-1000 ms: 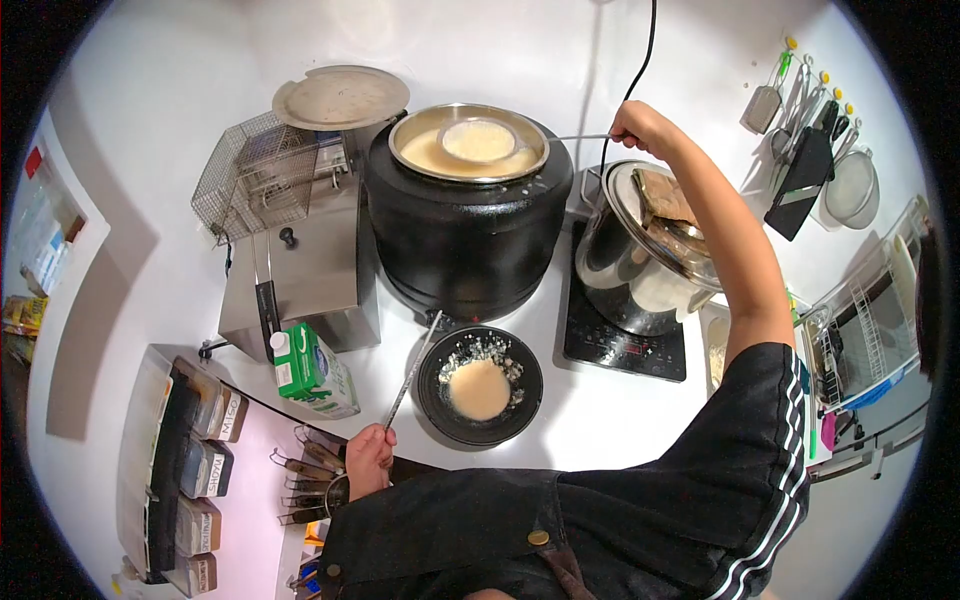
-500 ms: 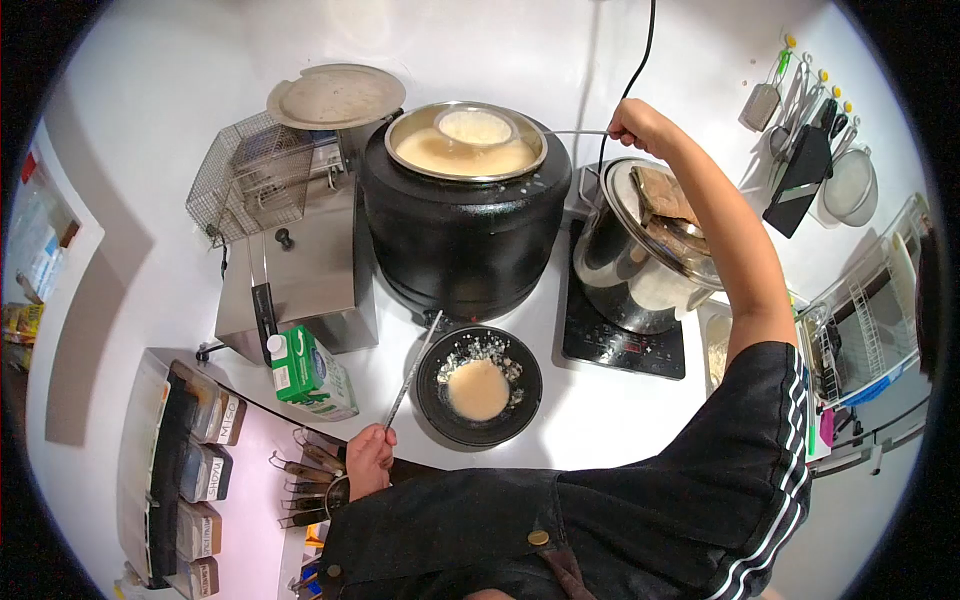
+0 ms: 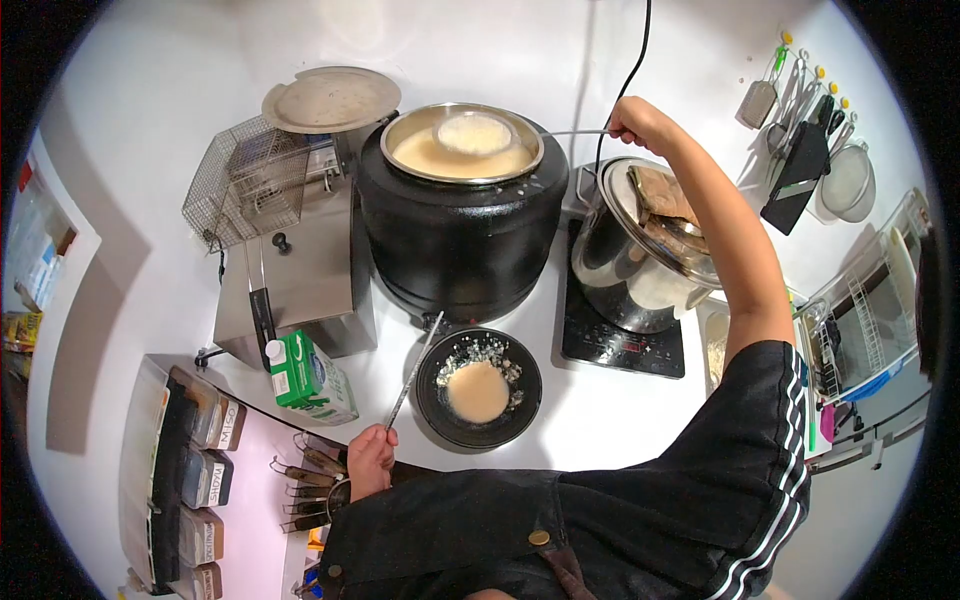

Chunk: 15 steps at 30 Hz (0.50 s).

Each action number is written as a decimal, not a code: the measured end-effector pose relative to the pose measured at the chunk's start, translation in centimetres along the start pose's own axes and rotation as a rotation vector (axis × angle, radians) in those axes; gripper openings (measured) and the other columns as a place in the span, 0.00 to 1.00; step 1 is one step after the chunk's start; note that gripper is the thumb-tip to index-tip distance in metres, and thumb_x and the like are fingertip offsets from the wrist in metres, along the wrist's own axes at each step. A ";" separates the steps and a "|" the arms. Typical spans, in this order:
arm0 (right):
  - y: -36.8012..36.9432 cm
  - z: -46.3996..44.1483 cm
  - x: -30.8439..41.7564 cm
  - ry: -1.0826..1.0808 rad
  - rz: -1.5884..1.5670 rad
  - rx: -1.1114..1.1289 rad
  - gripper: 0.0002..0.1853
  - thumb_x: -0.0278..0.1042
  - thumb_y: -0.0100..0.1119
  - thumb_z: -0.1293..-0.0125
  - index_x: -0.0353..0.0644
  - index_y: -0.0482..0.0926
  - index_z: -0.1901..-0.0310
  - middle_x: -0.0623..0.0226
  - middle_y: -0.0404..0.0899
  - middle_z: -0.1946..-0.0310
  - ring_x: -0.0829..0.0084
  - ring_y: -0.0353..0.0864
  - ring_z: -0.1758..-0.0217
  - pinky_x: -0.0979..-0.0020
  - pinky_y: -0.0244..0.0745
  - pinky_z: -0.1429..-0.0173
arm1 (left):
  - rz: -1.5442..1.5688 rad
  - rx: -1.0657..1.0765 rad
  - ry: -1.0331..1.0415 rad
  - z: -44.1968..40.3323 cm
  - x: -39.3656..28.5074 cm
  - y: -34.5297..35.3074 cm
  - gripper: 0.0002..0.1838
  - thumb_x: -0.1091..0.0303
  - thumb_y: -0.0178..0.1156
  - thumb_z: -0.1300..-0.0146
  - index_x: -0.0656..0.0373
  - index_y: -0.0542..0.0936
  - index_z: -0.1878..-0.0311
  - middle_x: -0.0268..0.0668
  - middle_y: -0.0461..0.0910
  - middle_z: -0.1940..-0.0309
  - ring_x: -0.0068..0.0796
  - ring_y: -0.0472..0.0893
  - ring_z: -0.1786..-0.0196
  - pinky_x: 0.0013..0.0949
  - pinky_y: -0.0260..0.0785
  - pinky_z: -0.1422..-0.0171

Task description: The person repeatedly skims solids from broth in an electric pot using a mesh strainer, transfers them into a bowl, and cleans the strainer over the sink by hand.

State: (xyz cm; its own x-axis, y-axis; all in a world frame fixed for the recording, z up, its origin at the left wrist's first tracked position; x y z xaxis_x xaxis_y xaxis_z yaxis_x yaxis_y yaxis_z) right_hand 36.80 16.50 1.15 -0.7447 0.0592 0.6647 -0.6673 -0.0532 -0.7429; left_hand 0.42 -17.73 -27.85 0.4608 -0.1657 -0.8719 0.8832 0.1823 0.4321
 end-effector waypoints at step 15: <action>-0.4 0.6 -0.4 0.020 0.001 -0.061 0.08 0.34 0.44 0.53 0.42 0.70 0.84 0.73 0.59 0.91 0.81 0.48 0.89 0.73 0.42 0.83 | -0.019 -0.017 0.011 0.3 -0.1 0.0 0.14 0.62 0.47 0.37 0.64 0.70 0.72 0.21 0.54 0.89 0.10 0.50 0.88 0.19 0.38 0.83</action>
State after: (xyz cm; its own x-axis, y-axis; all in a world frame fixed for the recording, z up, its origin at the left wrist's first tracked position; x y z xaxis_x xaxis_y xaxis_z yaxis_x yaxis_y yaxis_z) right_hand 37.32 15.86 1.23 -0.7447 0.0794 0.6626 -0.6643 0.0076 -0.7475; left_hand 0.45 -17.98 -27.72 0.4425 -0.1588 -0.8826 0.8903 0.1955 0.4112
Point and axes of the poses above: each hand's wrist, its own z-axis away from the middle knuckle, its own y-axis out of the palm, x = y × z, the point moved 6 cm from there along -z, towards the middle knuckle
